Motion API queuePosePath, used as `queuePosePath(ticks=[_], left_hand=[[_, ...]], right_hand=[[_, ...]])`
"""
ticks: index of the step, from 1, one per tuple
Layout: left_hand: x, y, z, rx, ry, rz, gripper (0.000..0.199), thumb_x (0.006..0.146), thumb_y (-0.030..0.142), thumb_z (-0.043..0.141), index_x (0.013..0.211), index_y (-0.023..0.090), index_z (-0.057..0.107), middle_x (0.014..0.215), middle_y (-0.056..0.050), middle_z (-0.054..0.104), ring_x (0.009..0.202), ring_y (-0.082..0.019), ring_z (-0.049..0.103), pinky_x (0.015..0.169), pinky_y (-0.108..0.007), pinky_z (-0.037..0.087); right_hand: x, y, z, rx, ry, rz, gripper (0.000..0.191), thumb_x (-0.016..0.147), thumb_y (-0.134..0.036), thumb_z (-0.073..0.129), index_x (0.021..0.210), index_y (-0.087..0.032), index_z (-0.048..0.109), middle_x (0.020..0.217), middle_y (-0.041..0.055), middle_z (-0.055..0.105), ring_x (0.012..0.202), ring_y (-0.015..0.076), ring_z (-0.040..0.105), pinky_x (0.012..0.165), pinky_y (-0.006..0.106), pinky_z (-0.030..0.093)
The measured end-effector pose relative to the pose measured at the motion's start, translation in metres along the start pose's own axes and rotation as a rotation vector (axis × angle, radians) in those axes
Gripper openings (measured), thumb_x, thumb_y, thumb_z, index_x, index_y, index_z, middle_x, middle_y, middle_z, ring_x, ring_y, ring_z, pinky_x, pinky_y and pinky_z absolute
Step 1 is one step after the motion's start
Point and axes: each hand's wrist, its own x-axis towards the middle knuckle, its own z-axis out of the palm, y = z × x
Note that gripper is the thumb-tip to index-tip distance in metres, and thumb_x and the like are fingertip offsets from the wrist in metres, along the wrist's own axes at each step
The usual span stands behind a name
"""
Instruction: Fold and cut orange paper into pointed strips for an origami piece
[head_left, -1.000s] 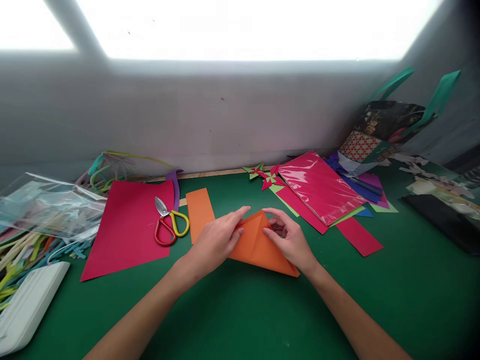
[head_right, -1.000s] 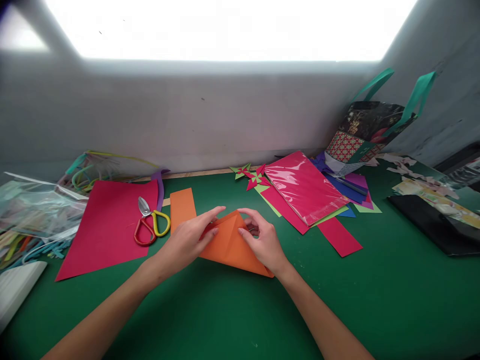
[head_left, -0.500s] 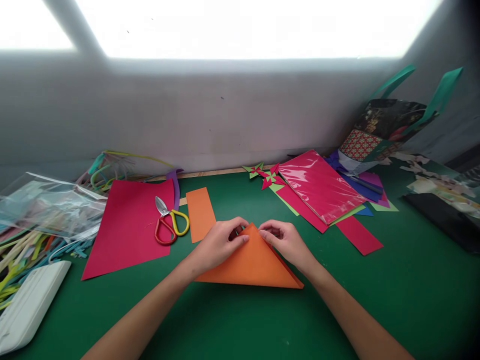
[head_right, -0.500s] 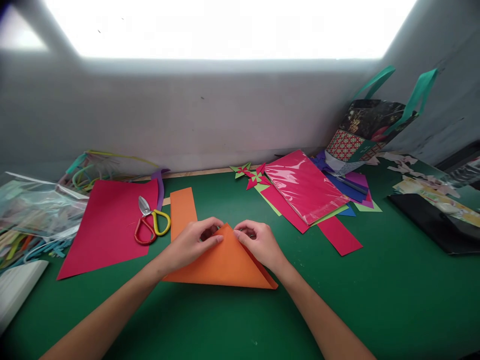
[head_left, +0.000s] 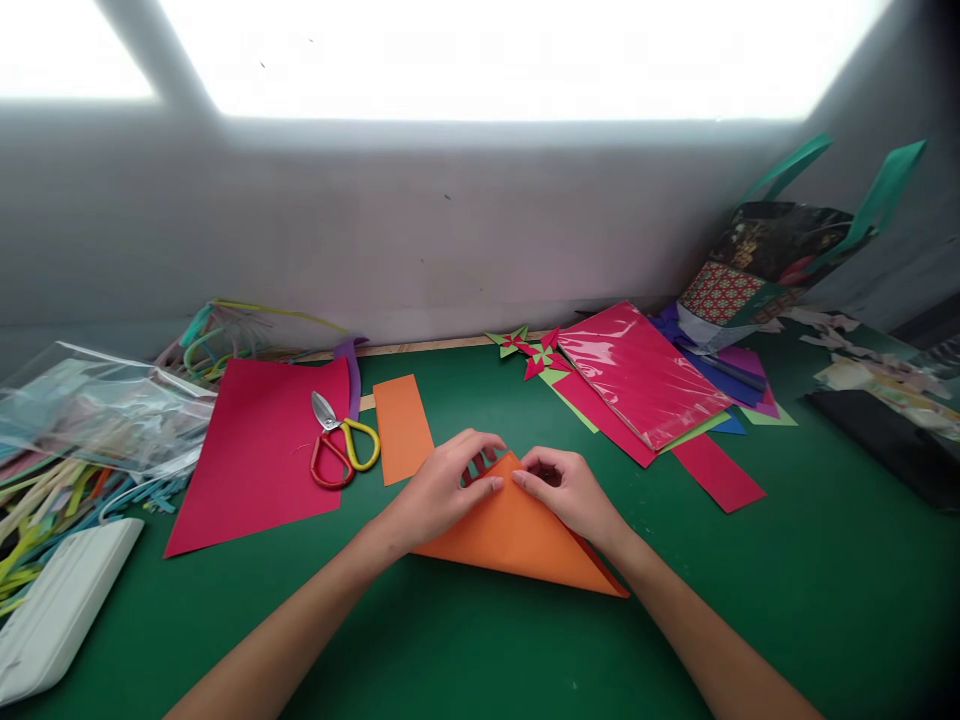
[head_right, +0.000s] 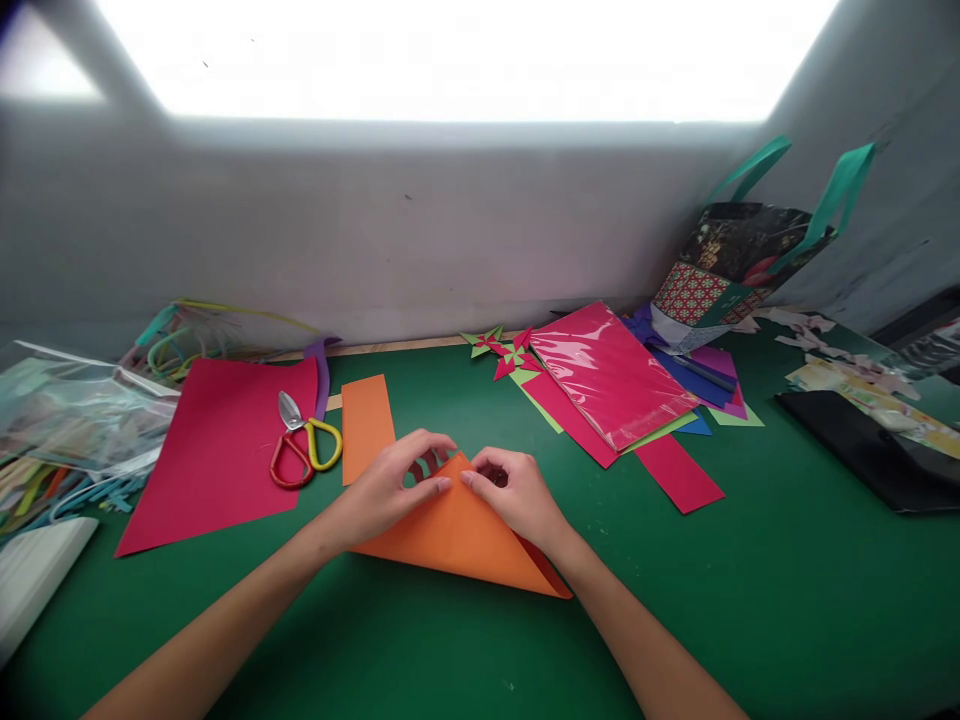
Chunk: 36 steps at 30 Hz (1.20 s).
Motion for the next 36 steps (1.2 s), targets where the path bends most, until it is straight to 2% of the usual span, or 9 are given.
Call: queuePosePath(ticks=[4,7,11,16,22,27,30,33,36], left_hand=[[-0.006,-0.007,-0.001,0.048,0.029,0.019,0.034,0.097,0.034,0.070,0.128,0.028,0.058,0.148,-0.008,0.055,0.137,-0.027,0.055,0.113,-0.041,0.048],[-0.012,-0.012,-0.005,0.083,-0.010,0.006,0.021,0.096,0.032,0.070,0.114,0.027,0.061,0.156,-0.008,0.050,0.144,-0.029,0.050,0.116,-0.046,0.048],[-0.018,-0.019,-0.012,0.129,-0.055,0.073,0.011,0.096,0.020,0.067,0.104,0.025,0.062,0.164,-0.007,0.043,0.154,-0.030,0.040,0.120,-0.049,0.045],[-0.024,-0.039,-0.022,0.341,-0.088,0.241,0.051,0.080,-0.011,0.044,0.106,0.024,0.070,0.171,-0.002,0.033,0.163,-0.031,0.016,0.130,-0.065,0.021],[-0.036,-0.076,-0.025,0.368,-0.033,0.240,0.044,0.077,-0.011,0.045,0.089,0.022,0.070,0.162,-0.003,0.049,0.160,-0.029,0.028,0.130,-0.063,0.023],[-0.040,-0.089,-0.027,0.277,0.170,0.161,0.031,0.089,0.002,0.047,0.086,0.021,0.072,0.166,-0.005,0.042,0.160,-0.033,0.027,0.126,-0.059,0.034],[-0.040,-0.088,-0.030,0.097,0.249,0.081,0.024,0.098,0.018,0.049,0.086,0.021,0.069,0.163,-0.008,0.045,0.148,-0.032,0.047,0.120,-0.052,0.044],[-0.038,-0.084,-0.032,-0.181,0.258,-0.089,0.022,0.103,0.038,0.053,0.100,0.021,0.068,0.156,-0.012,0.052,0.120,-0.029,0.069,0.098,-0.043,0.060],[-0.036,-0.083,-0.033,-0.421,0.252,-0.298,0.044,0.103,0.055,0.050,0.134,0.025,0.057,0.151,-0.014,0.057,0.092,-0.022,0.075,0.080,-0.039,0.064]], right_hand=[[0.002,0.002,-0.004,0.068,0.148,-0.028,0.035,0.092,-0.051,0.073,0.077,-0.020,0.063,0.071,-0.0022,0.054,0.066,0.0145,0.047,0.059,0.027,0.035],[0.003,0.002,-0.008,0.145,0.231,-0.032,0.040,0.093,-0.053,0.073,0.075,-0.021,0.058,0.068,-0.0042,0.045,0.063,0.0130,0.040,0.058,0.027,0.031],[0.004,0.003,-0.011,0.325,0.261,0.035,0.041,0.094,-0.057,0.071,0.078,-0.022,0.057,0.072,-0.0027,0.052,0.064,0.0144,0.046,0.057,0.027,0.038],[0.010,0.014,-0.018,0.435,0.391,0.058,0.034,0.092,-0.054,0.072,0.087,-0.023,0.060,0.086,0.0006,0.063,0.073,0.0168,0.059,0.064,0.027,0.049],[0.022,0.033,-0.032,0.216,0.400,0.113,0.031,0.084,-0.047,0.073,0.096,-0.025,0.055,0.059,-0.0096,0.046,0.046,0.0119,0.043,0.041,0.023,0.034],[0.026,0.043,-0.036,0.150,0.341,0.121,0.028,0.081,-0.040,0.074,0.092,-0.024,0.054,0.056,-0.0087,0.056,0.042,0.0121,0.050,0.042,0.023,0.039],[0.026,0.047,-0.036,0.157,0.332,0.132,0.029,0.081,-0.039,0.074,0.091,-0.025,0.051,0.055,-0.0090,0.057,0.042,0.0139,0.055,0.043,0.024,0.042],[0.026,0.047,-0.035,0.210,0.333,0.141,0.034,0.080,-0.042,0.074,0.092,-0.026,0.047,0.056,-0.0099,0.056,0.045,0.0154,0.059,0.045,0.025,0.047],[0.025,0.044,-0.032,0.269,0.347,0.145,0.039,0.079,-0.046,0.074,0.093,-0.026,0.044,0.061,-0.0083,0.061,0.051,0.0149,0.060,0.048,0.025,0.050]])
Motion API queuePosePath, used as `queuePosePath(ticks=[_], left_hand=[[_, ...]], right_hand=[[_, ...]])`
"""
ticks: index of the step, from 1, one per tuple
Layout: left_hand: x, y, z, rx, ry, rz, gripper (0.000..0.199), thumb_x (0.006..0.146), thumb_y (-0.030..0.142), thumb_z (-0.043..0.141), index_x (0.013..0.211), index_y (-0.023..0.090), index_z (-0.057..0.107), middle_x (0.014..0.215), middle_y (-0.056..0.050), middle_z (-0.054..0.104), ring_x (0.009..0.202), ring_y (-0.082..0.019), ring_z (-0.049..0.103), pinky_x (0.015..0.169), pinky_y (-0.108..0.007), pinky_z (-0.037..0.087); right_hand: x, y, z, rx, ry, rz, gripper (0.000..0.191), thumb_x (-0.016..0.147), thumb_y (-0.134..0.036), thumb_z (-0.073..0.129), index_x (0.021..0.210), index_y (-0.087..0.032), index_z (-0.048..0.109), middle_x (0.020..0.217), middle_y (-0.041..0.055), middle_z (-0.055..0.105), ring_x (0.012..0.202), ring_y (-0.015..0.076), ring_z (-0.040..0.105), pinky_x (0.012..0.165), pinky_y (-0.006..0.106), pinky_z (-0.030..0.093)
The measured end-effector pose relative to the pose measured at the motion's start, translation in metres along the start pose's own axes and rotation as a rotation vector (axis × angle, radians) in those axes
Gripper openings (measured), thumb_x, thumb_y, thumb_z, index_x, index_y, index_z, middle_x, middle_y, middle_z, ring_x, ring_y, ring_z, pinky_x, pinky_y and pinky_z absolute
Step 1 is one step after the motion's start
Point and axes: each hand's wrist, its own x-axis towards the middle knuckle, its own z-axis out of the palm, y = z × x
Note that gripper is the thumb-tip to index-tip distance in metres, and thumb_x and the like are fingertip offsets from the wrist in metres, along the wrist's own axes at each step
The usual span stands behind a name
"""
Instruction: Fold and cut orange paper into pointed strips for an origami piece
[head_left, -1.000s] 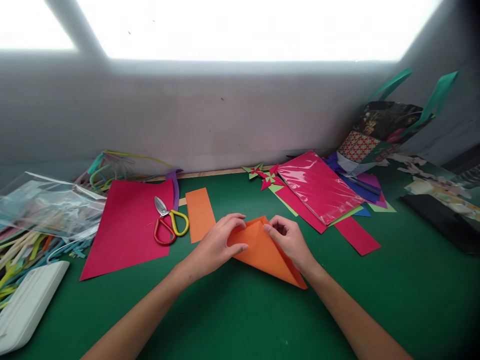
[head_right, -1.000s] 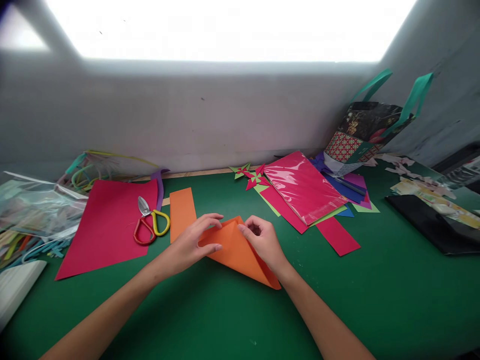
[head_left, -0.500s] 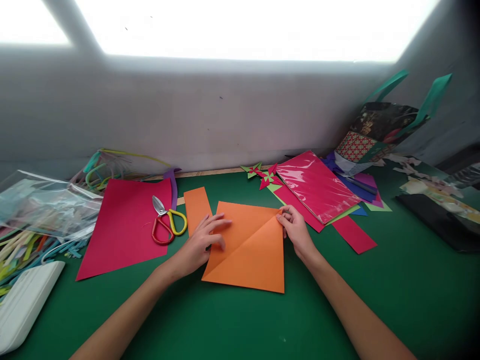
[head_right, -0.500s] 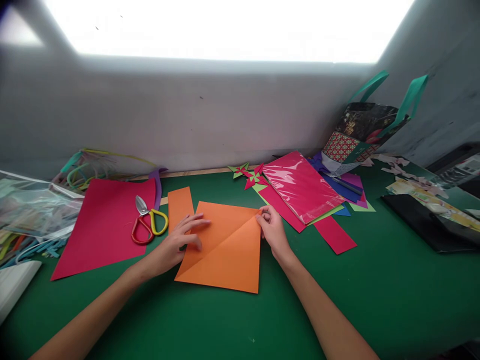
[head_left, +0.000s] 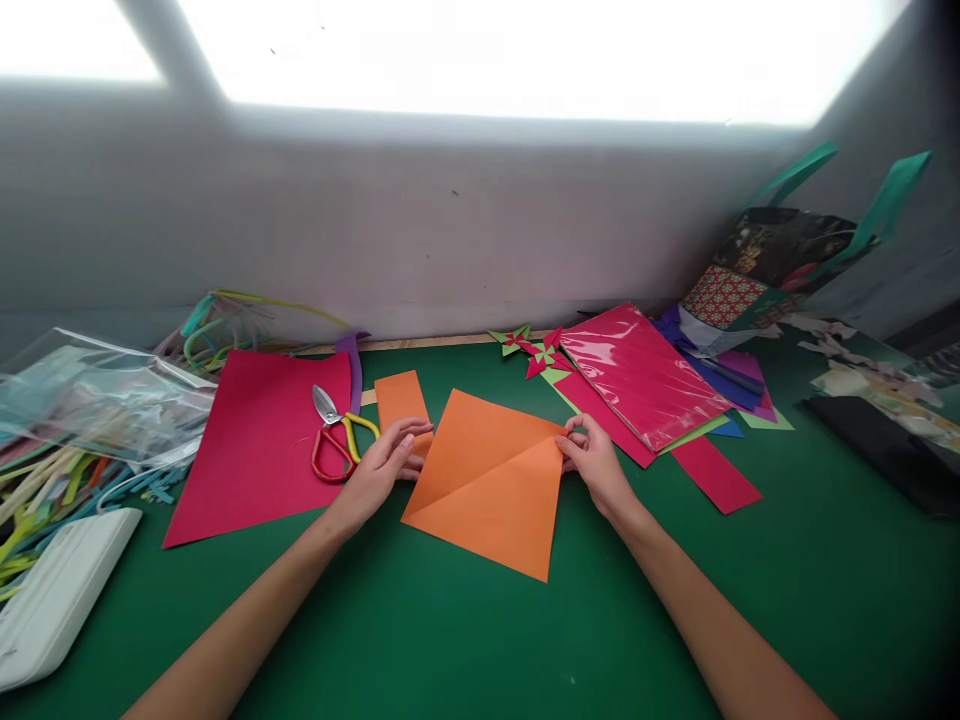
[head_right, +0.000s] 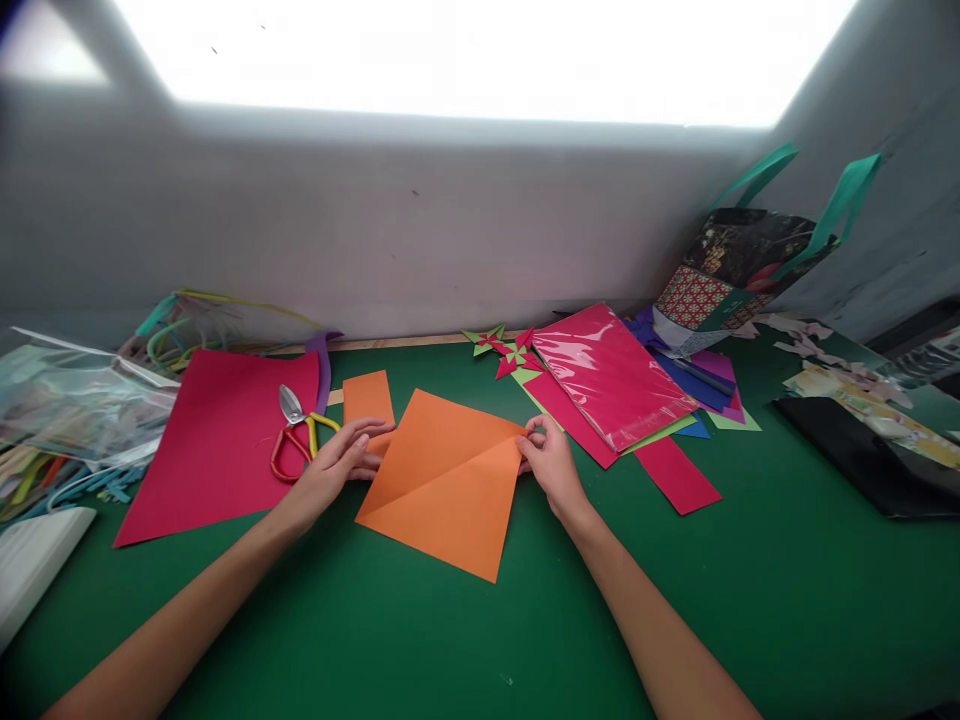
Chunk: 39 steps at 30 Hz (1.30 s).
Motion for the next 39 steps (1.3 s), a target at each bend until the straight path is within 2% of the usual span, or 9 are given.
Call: queuePosePath(ticks=[6,10,13,19,22,25,28,36,39], left_hand=[[0.004,-0.007,-0.003,0.328,-0.024,0.038,0.061,0.094,0.045,0.064,0.149,0.021,0.051,0.113,-0.011,0.073,0.096,-0.024,0.073,0.088,-0.038,0.059],[0.013,-0.003,-0.006,0.462,-0.044,0.162,0.042,0.098,0.039,0.055,0.134,0.020,0.066,0.107,-0.009,0.076,0.099,-0.024,0.073,0.088,-0.036,0.057],[0.025,-0.002,-0.011,0.484,-0.052,0.197,0.044,0.098,0.038,0.054,0.137,0.021,0.064,0.105,-0.008,0.078,0.095,-0.023,0.072,0.084,-0.033,0.057],[0.033,0.001,-0.015,0.662,0.011,0.252,0.042,0.100,0.033,0.051,0.138,0.020,0.062,0.121,-0.012,0.073,0.105,-0.027,0.071,0.092,-0.039,0.056],[0.010,0.011,-0.001,0.899,0.108,0.391,0.035,0.106,0.032,0.046,0.134,0.021,0.063,0.139,-0.014,0.063,0.125,-0.032,0.061,0.105,-0.048,0.049],[-0.024,0.021,0.024,0.886,-0.245,0.441,0.034,0.104,0.045,0.059,0.132,0.027,0.063,0.131,-0.009,0.066,0.120,-0.029,0.062,0.102,-0.042,0.050],[-0.047,0.020,0.046,0.886,-0.378,0.462,0.065,0.090,0.058,0.076,0.144,0.029,0.054,0.133,-0.010,0.063,0.119,-0.032,0.060,0.102,-0.044,0.049],[-0.034,0.000,0.051,0.957,-0.335,0.491,0.046,0.098,0.037,0.071,0.139,0.027,0.055,0.128,-0.010,0.064,0.112,-0.030,0.060,0.095,-0.044,0.049],[-0.034,0.000,0.053,0.922,-0.306,0.488,0.051,0.096,0.050,0.071,0.139,0.027,0.056,0.139,-0.011,0.061,0.122,-0.033,0.058,0.100,-0.046,0.048]], right_hand=[[-0.003,-0.004,0.000,0.023,-0.025,0.029,0.044,0.079,-0.052,0.078,0.093,-0.026,0.046,0.072,-0.0035,0.066,0.063,0.0190,0.067,0.056,0.031,0.058],[-0.012,-0.021,-0.016,-0.414,-0.050,-0.338,0.041,0.092,-0.049,0.071,0.125,-0.027,0.061,0.135,0.0132,0.066,0.117,0.0313,0.069,0.093,0.050,0.061],[-0.028,-0.034,-0.019,-0.741,-0.481,-0.599,0.051,0.097,-0.042,0.072,0.145,-0.034,0.058,0.160,0.0081,0.051,0.157,0.0336,0.033,0.125,0.058,0.035],[-0.055,-0.027,0.013,-0.943,-0.939,-0.724,0.074,0.087,-0.050,0.083,0.153,-0.032,0.054,0.161,0.0068,0.052,0.156,0.0352,0.035,0.130,0.057,0.026],[-0.056,-0.021,0.022,-0.953,-0.934,-0.718,0.070,0.091,-0.056,0.077,0.152,-0.029,0.055,0.160,0.0081,0.054,0.152,0.0343,0.040,0.129,0.055,0.028],[-0.055,-0.018,0.024,-0.947,-0.872,-0.736,0.063,0.094,-0.053,0.074,0.149,-0.027,0.056,0.153,0.0090,0.060,0.147,0.0316,0.047,0.127,0.052,0.030],[-0.056,-0.016,0.026,-0.943,-0.829,-0.754,0.060,0.094,-0.049,0.076,0.146,-0.026,0.058,0.151,0.0097,0.061,0.143,0.0315,0.051,0.126,0.053,0.033],[-0.050,-0.020,0.010,-0.812,-0.829,-0.556,0.076,0.090,-0.049,0.081,0.157,-0.034,0.048,0.158,0.0085,0.054,0.146,0.0311,0.049,0.121,0.047,0.042],[-0.049,-0.022,0.005,-0.812,-0.892,-0.506,0.091,0.085,-0.050,0.085,0.162,-0.036,0.040,0.164,0.0080,0.047,0.152,0.0331,0.042,0.125,0.049,0.038]])
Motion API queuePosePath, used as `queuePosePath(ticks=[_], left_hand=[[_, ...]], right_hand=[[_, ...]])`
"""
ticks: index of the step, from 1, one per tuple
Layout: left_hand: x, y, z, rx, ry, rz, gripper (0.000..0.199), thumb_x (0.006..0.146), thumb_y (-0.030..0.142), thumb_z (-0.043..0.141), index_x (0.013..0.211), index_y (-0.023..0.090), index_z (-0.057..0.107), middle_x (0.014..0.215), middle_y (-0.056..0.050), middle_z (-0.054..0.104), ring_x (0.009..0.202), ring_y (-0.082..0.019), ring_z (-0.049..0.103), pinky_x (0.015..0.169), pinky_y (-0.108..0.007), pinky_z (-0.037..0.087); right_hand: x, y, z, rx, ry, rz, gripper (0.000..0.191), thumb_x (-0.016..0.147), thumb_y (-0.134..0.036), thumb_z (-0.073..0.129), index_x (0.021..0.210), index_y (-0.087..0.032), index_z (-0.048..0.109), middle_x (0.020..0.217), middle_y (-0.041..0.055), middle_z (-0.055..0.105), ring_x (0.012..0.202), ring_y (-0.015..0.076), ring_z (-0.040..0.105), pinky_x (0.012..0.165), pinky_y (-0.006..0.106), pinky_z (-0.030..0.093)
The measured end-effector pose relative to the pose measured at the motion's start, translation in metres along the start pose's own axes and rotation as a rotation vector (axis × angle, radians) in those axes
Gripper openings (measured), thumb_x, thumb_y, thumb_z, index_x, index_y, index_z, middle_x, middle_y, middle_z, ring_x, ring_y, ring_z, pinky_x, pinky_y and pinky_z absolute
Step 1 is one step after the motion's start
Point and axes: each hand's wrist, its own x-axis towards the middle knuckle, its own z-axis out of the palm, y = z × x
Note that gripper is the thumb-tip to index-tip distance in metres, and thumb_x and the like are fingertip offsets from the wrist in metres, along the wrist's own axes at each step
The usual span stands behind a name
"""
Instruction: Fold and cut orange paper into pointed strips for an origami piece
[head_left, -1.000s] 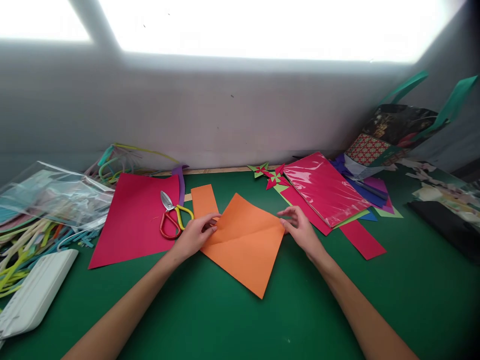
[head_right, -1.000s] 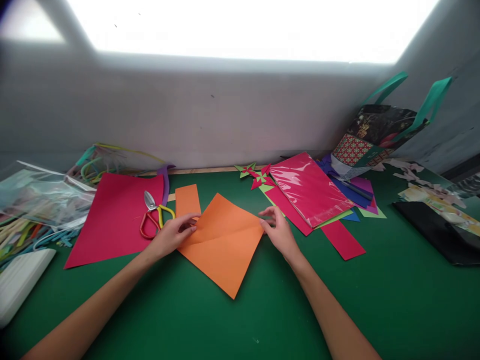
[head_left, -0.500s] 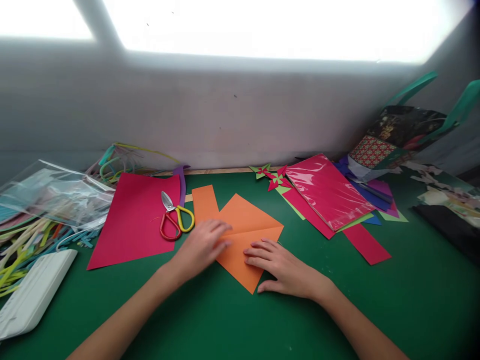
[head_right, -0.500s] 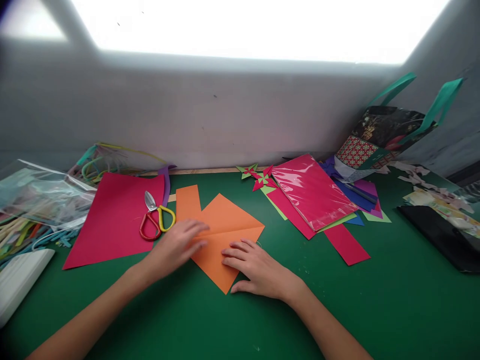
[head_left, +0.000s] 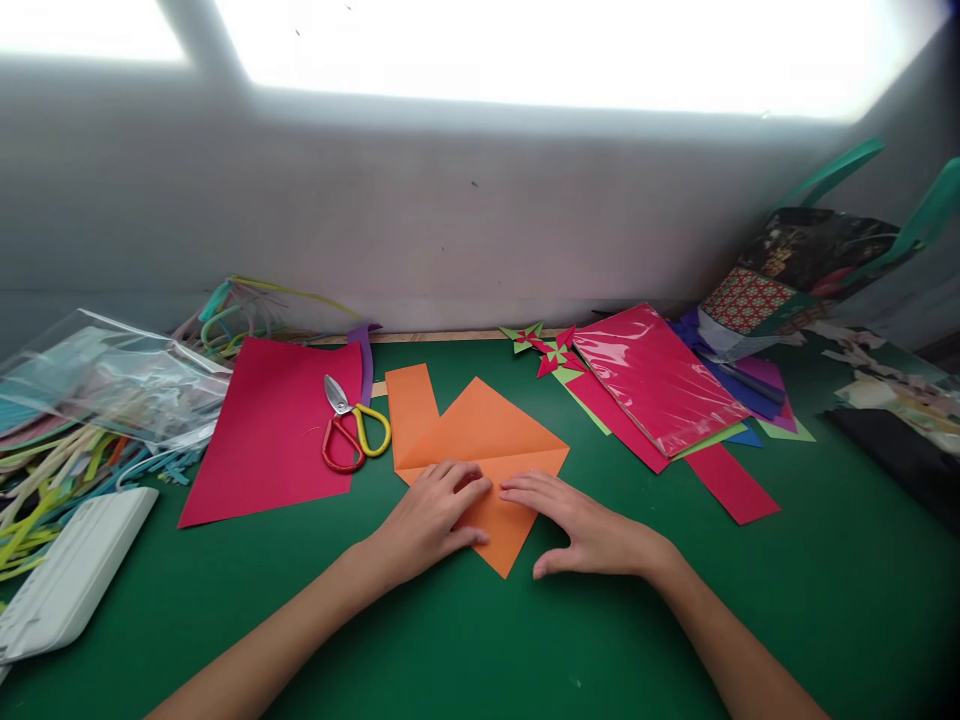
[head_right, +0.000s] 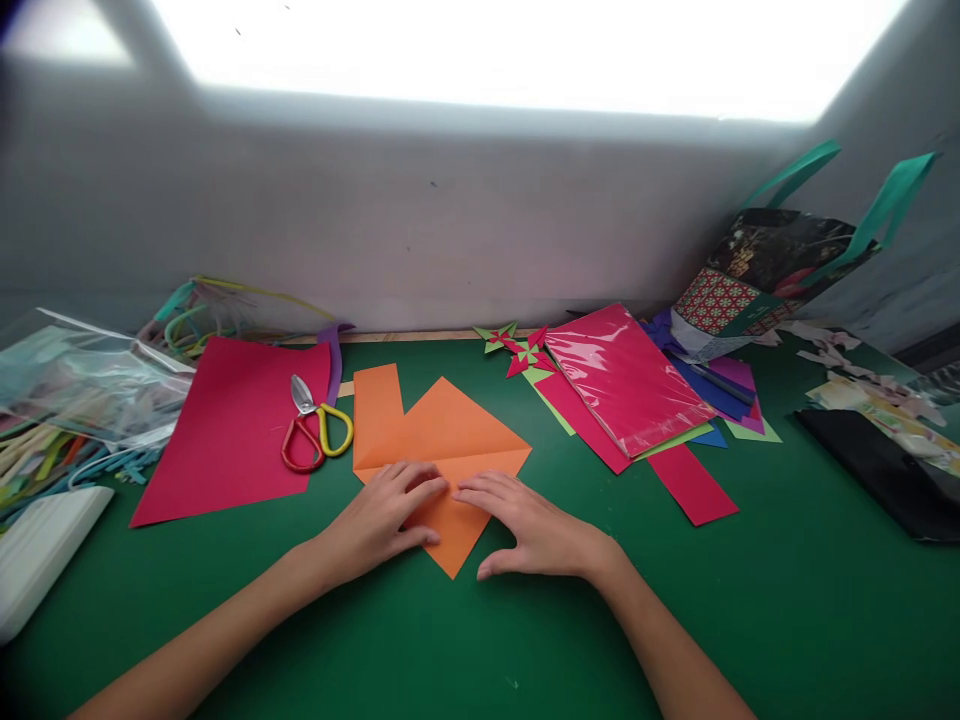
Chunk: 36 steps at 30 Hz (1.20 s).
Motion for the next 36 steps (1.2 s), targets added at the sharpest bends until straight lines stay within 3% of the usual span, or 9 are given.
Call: queuePosePath(ticks=[5,9,13,16,23,25,29,33,36], left_hand=[[-0.005,0.022,0.010,0.001,0.054,-0.021,0.090,0.082,0.067,0.078,0.154,0.026,0.043,0.155,-0.014,0.051,0.140,-0.039,0.047,0.119,-0.056,0.033],[-0.003,0.026,0.012,-0.001,0.051,-0.046,0.078,0.086,0.056,0.079,0.151,0.029,0.047,0.150,-0.012,0.056,0.136,-0.037,0.052,0.114,-0.054,0.039],[0.003,0.011,0.004,-0.070,0.056,-0.059,0.060,0.096,0.045,0.071,0.150,0.029,0.049,0.143,-0.011,0.063,0.129,-0.033,0.060,0.109,-0.049,0.047],[0.003,-0.003,-0.005,-0.197,0.029,-0.066,0.062,0.100,0.043,0.068,0.155,0.031,0.043,0.138,-0.009,0.068,0.126,-0.030,0.064,0.106,-0.045,0.051],[-0.016,-0.010,-0.011,-0.282,-0.046,0.045,0.052,0.103,0.042,0.064,0.152,0.033,0.049,0.137,-0.008,0.069,0.122,-0.027,0.068,0.101,-0.038,0.055],[-0.021,-0.008,-0.003,-0.264,0.018,0.020,0.043,0.107,0.035,0.056,0.150,0.031,0.051,0.131,-0.008,0.072,0.117,-0.025,0.070,0.098,-0.038,0.057],[-0.022,-0.007,0.011,-0.270,0.096,-0.064,0.046,0.109,0.029,0.051,0.154,0.031,0.046,0.141,-0.008,0.068,0.122,-0.026,0.069,0.102,-0.041,0.056],[-0.016,-0.005,0.011,-0.351,0.054,-0.128,0.054,0.107,0.033,0.055,0.159,0.034,0.040,0.129,-0.006,0.072,0.108,-0.023,0.072,0.095,-0.038,0.057],[-0.013,-0.003,0.008,-0.407,0.057,-0.169,0.055,0.107,0.034,0.054,0.159,0.033,0.038,0.122,-0.005,0.072,0.106,-0.023,0.071,0.093,-0.036,0.056]], right_hand=[[0.000,-0.002,0.002,-0.030,0.020,0.005,0.078,0.091,-0.046,0.079,0.160,-0.035,0.044,0.164,0.0074,0.048,0.152,0.0322,0.041,0.124,0.049,0.039],[-0.002,-0.002,-0.001,0.017,0.115,0.024,0.058,0.100,-0.039,0.070,0.155,-0.035,0.051,0.157,0.0063,0.055,0.146,0.0286,0.050,0.121,0.047,0.045],[-0.001,0.000,-0.001,-0.031,0.168,-0.055,0.064,0.095,-0.038,0.076,0.154,-0.032,0.050,0.151,0.0083,0.060,0.143,0.0314,0.052,0.121,0.051,0.044],[0.005,0.002,0.009,-0.146,0.260,-0.079,0.053,0.100,-0.020,0.064,0.151,-0.031,0.052,0.140,0.0084,0.067,0.133,0.0308,0.059,0.116,0.056,0.047],[0.017,-0.004,0.029,-0.098,0.459,-0.014,0.017,0.106,-0.021,0.055,0.105,-0.026,0.071,0.093,0.0059,0.074,0.093,0.0260,0.069,0.084,0.044,0.058],[0.015,-0.005,0.031,-0.087,0.478,0.000,0.018,0.106,-0.023,0.056,0.117,-0.027,0.070,0.099,0.0062,0.076,0.095,0.0260,0.071,0.084,0.043,0.059],[0.009,-0.005,0.035,-0.277,0.604,-0.131,0.060,0.105,-0.014,0.054,0.160,-0.033,0.039,0.137,0.0114,0.070,0.121,0.0279,0.069,0.098,0.048,0.059],[0.002,-0.017,0.039,-0.587,0.554,-0.313,0.067,0.103,-0.012,0.055,0.165,-0.030,0.034,0.153,0.0102,0.060,0.143,0.0295,0.055,0.119,0.053,0.046],[-0.001,-0.031,0.044,-0.699,0.419,-0.263,0.062,0.108,-0.033,0.053,0.165,-0.016,0.035,0.161,0.0121,0.051,0.153,0.0334,0.042,0.124,0.054,0.040]])
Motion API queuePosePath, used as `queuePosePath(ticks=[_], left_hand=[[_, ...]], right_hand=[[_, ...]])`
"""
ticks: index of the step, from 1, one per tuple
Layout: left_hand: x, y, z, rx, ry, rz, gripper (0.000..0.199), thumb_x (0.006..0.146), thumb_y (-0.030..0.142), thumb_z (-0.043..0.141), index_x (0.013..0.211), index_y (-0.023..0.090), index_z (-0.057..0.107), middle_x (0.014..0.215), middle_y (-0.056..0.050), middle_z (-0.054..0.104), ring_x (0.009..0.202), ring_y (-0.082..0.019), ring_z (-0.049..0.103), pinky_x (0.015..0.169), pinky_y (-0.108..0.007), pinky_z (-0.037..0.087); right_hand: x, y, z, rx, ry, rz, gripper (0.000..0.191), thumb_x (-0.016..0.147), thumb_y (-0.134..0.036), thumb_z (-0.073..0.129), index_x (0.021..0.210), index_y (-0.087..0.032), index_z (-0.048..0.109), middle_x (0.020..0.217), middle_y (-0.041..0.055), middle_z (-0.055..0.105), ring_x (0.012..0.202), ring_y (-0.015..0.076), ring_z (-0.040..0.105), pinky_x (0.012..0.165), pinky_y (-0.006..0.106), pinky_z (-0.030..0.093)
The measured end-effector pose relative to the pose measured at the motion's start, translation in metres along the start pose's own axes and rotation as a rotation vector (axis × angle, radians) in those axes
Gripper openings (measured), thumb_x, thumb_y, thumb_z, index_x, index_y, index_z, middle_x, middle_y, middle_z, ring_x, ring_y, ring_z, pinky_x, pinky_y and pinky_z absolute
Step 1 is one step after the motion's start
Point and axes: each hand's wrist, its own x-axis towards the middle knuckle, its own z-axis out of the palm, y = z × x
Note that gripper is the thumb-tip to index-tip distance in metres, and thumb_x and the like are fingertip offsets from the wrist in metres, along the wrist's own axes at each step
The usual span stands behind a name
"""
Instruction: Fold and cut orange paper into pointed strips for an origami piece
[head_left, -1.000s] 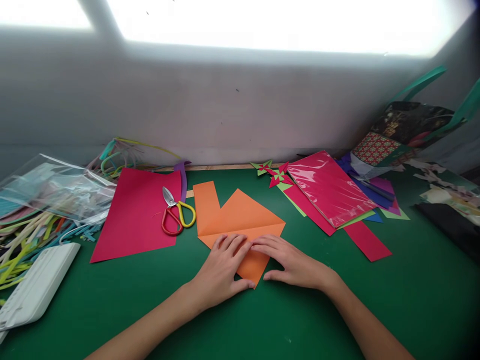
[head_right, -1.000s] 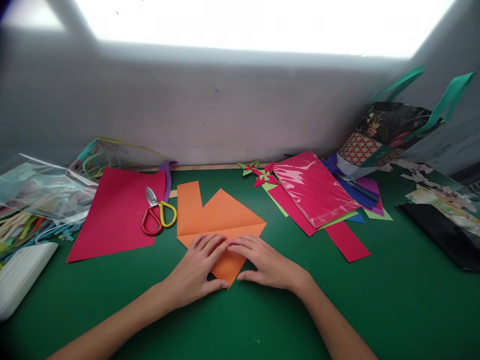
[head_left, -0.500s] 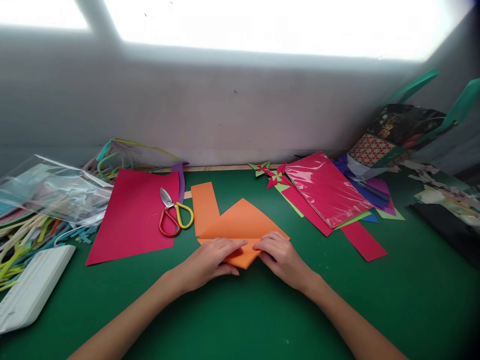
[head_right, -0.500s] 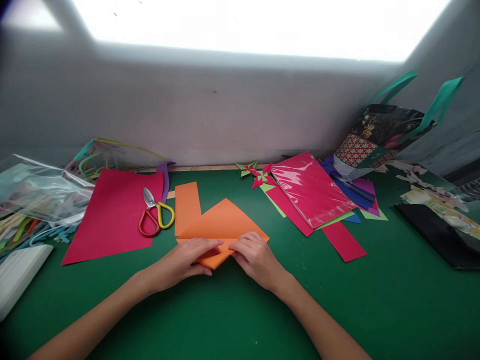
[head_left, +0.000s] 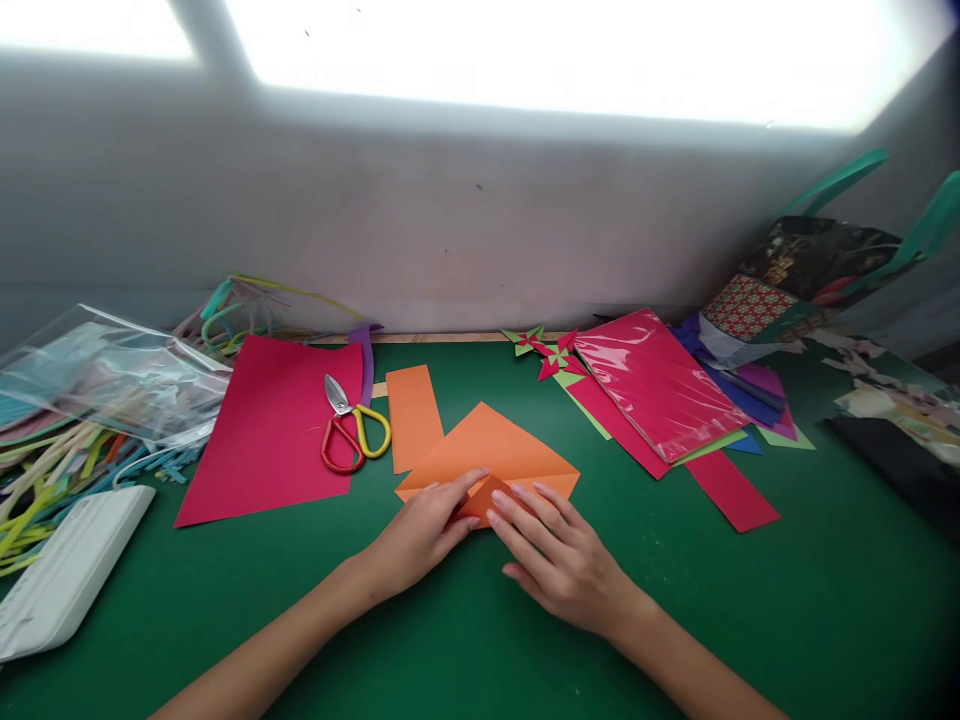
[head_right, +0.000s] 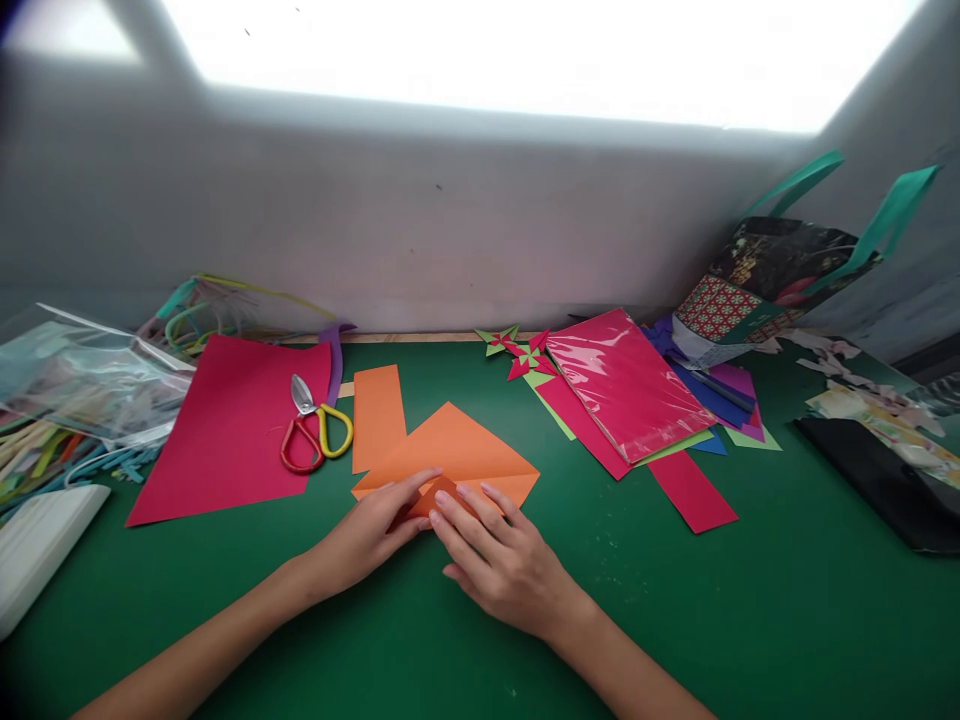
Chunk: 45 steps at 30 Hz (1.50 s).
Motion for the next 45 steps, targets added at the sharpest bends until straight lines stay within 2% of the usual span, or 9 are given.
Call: queuePosePath(ticks=[5,8,10,13,17,20,24,32,45], left_hand=[[0.000,0.006,-0.001,-0.014,-0.022,-0.037,0.057,0.106,0.033,0.056,0.160,0.032,0.037,0.105,-0.002,0.072,0.095,-0.021,0.070,0.087,-0.036,0.058],[-0.003,0.008,0.000,0.024,0.029,0.005,0.058,0.106,0.034,0.057,0.160,0.031,0.037,0.121,-0.006,0.071,0.106,-0.022,0.070,0.093,-0.037,0.059],[-0.008,0.009,0.001,0.123,0.133,0.083,0.055,0.106,0.032,0.057,0.159,0.030,0.040,0.136,-0.010,0.066,0.120,-0.024,0.066,0.099,-0.038,0.057],[-0.018,0.012,0.004,0.372,0.251,0.266,0.051,0.106,0.024,0.055,0.156,0.025,0.047,0.145,-0.014,0.061,0.130,-0.029,0.061,0.106,-0.044,0.054],[-0.030,0.018,0.010,0.568,0.197,0.398,0.051,0.105,0.024,0.056,0.155,0.018,0.050,0.150,-0.015,0.060,0.136,-0.033,0.057,0.113,-0.051,0.048],[-0.034,0.020,0.015,0.632,0.142,0.397,0.050,0.106,0.028,0.055,0.154,0.015,0.052,0.150,-0.014,0.061,0.138,-0.033,0.056,0.118,-0.054,0.045],[-0.034,0.020,0.019,0.660,0.148,0.391,0.048,0.107,0.032,0.054,0.151,0.014,0.054,0.148,-0.012,0.064,0.137,-0.032,0.059,0.120,-0.056,0.043],[-0.035,0.019,0.023,0.678,0.141,0.404,0.047,0.106,0.024,0.052,0.150,0.008,0.053,0.148,-0.015,0.063,0.136,-0.032,0.061,0.115,-0.050,0.052],[-0.036,0.017,0.024,0.662,0.164,0.393,0.045,0.105,0.024,0.056,0.146,0.006,0.056,0.146,-0.017,0.064,0.134,-0.033,0.063,0.114,-0.051,0.055]], right_hand=[[-0.004,-0.014,0.003,-0.076,-0.125,0.029,0.075,0.109,-0.056,0.044,0.163,-0.005,0.034,0.169,0.0148,0.035,0.159,0.0370,0.028,0.127,0.057,0.034],[-0.008,-0.013,0.007,-0.074,-0.150,0.043,0.078,0.108,-0.058,0.043,0.164,-0.005,0.032,0.170,0.0135,0.033,0.160,0.0363,0.026,0.128,0.056,0.032],[-0.009,-0.012,0.009,-0.058,-0.167,0.057,0.079,0.108,-0.058,0.044,0.165,-0.005,0.030,0.171,0.0135,0.033,0.160,0.0356,0.026,0.128,0.056,0.032],[-0.010,-0.011,0.012,-0.025,-0.189,0.070,0.082,0.108,-0.059,0.044,0.166,-0.006,0.025,0.170,0.0145,0.033,0.160,0.0347,0.027,0.128,0.056,0.032],[-0.011,-0.011,0.015,0.016,-0.226,0.087,0.084,0.107,-0.059,0.046,0.167,-0.005,0.022,0.171,0.0157,0.031,0.159,0.0345,0.028,0.127,0.057,0.033],[-0.011,-0.011,0.015,0.041,-0.261,0.091,0.083,0.107,-0.058,0.047,0.167,-0.006,0.022,0.172,0.0151,0.029,0.159,0.0333,0.029,0.126,0.056,0.034],[-0.010,-0.011,0.015,0.068,-0.278,0.097,0.084,0.107,-0.057,0.049,0.167,-0.007,0.021,0.171,0.0147,0.030,0.159,0.0330,0.029,0.126,0.057,0.035],[-0.008,-0.010,0.015,0.115,-0.308,0.112,0.085,0.106,-0.057,0.050,0.169,-0.009,0.017,0.172,0.0142,0.029,0.160,0.0322,0.027,0.128,0.056,0.030],[-0.007,-0.009,0.015,0.159,-0.316,0.124,0.088,0.105,-0.058,0.053,0.169,-0.012,0.014,0.171,0.0148,0.032,0.159,0.0318,0.029,0.129,0.057,0.028]])
